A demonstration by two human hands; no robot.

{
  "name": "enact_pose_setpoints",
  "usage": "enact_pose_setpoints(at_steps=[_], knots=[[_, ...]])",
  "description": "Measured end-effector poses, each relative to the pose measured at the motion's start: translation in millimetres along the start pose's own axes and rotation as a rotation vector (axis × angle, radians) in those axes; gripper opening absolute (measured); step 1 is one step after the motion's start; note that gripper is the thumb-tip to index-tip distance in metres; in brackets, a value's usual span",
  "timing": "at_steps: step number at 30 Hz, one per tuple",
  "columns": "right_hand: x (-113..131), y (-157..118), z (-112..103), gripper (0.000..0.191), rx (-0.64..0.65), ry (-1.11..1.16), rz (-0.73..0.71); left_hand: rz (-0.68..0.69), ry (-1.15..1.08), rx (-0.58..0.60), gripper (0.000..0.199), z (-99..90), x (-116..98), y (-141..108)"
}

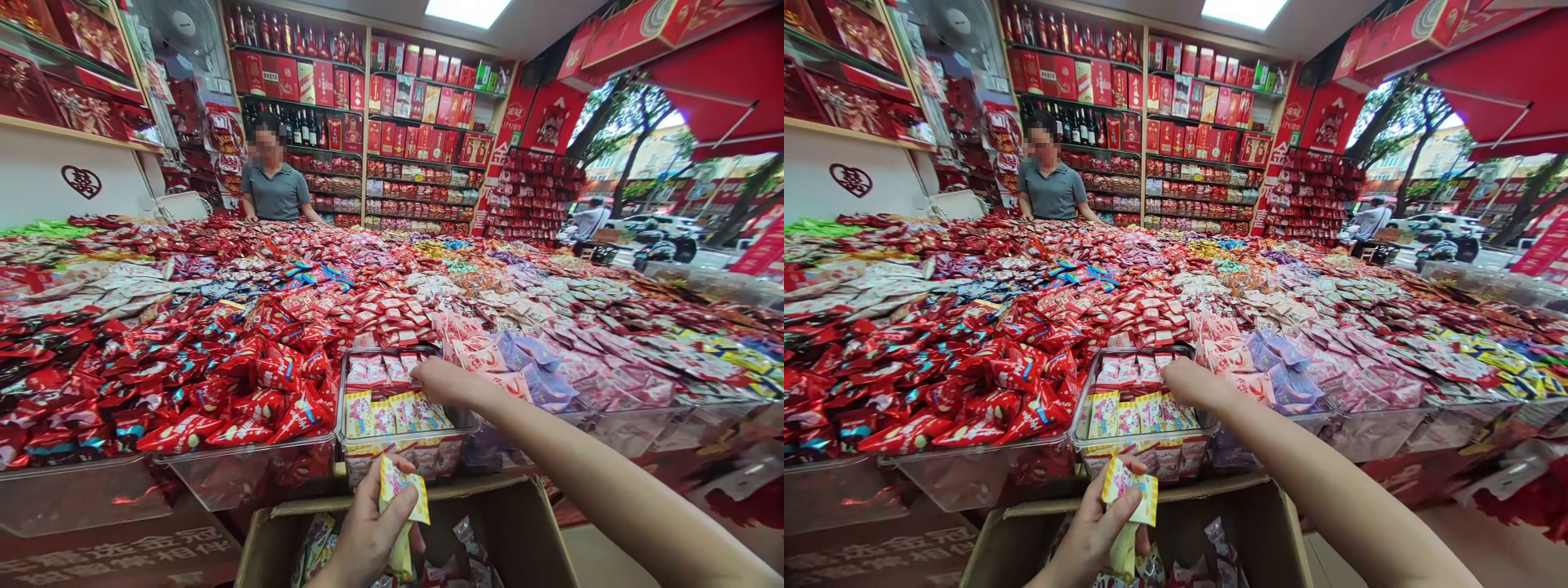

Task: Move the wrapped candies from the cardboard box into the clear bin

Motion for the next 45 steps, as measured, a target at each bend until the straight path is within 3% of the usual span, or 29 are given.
enact_pose_setpoints(at_steps=[4, 10, 21, 28, 33, 40, 45], knots=[[-0.6, -9.5, -8.1, 0.024, -0.047, 0.019, -0.002, -0.009, 0.005, 0.001, 0.041, -0.1, -0.2, 0.1], [8.7, -27.4, -11.2, 0.028, 0.085, 0.058, 0.041, -0.016, 0.0, 0.017, 0.043, 0.8, 1.1, 0.3], [20.8, -27.9, -6.5, 0.028, 0.092, -0.01, 0.05, -0.007, 0.02, 0.014, 0.039, -1.3, 6.4, 2.9], [24.6, -33.1, -12.0, 0.026, -0.002, -0.002, 0.032, -0.019, -0.022, 0.014, 0.038, -1.2, 6.2, 2.2], [22.1, -28.6, -8.4, 0.029, 0.144, 0.053, 0.039, -0.01, -0.018, 0.016, 0.039, 0.0, 4.3, 1.2], [25.7, -26.9, -14.6, 0.029, 0.176, 0.013, 0.109, -0.011, 0.012, 0.02, 0.04, -0.2, 3.1, 1.3], [19.6, -23.4, -19.6, 0.025, 0.177, 0.144, 0.025, -0.008, 0.033, 0.038, 0.041, -0.4, 3.2, 1.2]])
Point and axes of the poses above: each hand's wrist, its own y-axis towards the middle knuckle, its own z-axis out of the palm, x = y × z, the point moved 1 cm from there along y, towards the middle knuckle, and after that the axes turned 2 degrees about x, right-handed, at the moved point
